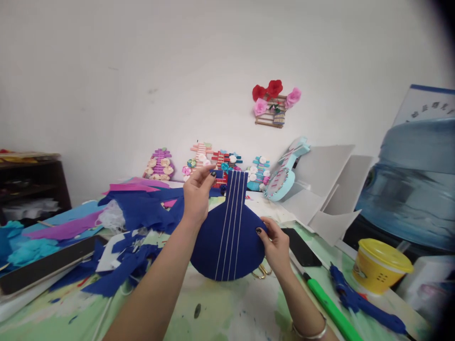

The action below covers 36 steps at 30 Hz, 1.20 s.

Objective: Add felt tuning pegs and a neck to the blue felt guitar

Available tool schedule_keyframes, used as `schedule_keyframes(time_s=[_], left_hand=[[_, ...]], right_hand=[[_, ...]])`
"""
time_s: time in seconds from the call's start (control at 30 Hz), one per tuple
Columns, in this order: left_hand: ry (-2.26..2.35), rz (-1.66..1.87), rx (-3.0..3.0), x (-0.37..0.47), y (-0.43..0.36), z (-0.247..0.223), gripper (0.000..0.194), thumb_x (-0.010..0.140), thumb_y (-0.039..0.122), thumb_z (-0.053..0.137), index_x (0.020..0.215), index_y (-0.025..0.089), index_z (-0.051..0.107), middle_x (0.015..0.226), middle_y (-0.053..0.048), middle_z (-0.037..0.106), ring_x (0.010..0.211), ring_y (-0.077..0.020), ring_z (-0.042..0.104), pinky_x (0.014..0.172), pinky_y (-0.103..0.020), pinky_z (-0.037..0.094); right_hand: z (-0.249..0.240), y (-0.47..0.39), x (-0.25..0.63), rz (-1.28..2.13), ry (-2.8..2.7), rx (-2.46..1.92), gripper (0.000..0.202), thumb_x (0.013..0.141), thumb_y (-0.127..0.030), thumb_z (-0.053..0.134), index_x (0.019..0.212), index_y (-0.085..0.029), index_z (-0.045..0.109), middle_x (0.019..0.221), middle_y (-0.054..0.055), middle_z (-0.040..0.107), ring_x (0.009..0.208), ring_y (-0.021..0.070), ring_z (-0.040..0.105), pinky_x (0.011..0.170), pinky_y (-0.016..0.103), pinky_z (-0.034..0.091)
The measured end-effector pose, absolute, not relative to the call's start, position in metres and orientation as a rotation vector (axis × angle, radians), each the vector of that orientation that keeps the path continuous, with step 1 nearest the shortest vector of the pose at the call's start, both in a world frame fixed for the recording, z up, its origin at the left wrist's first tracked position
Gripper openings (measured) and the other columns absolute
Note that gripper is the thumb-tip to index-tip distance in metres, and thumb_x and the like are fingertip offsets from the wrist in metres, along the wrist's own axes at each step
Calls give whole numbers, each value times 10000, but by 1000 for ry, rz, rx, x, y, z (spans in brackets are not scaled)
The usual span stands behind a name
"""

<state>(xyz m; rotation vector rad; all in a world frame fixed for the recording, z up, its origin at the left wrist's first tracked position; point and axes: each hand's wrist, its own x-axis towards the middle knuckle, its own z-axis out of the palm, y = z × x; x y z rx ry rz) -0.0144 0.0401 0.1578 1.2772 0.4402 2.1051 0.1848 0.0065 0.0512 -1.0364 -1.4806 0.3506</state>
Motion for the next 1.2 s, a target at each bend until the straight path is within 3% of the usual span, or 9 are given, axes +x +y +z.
schedule_keyframes(time_s=[1.2], left_hand=[[289, 2065, 1227, -3, 44, 153, 179, 675, 202, 737, 851, 190, 708, 860, -18, 671, 769, -97, 623, 693, -215, 523]], right_hand=[[49, 6, 186, 308, -1463, -990, 206, 794, -302, 568, 952, -191, 640, 869, 57, 701, 790, 217, 655, 732, 325, 498]])
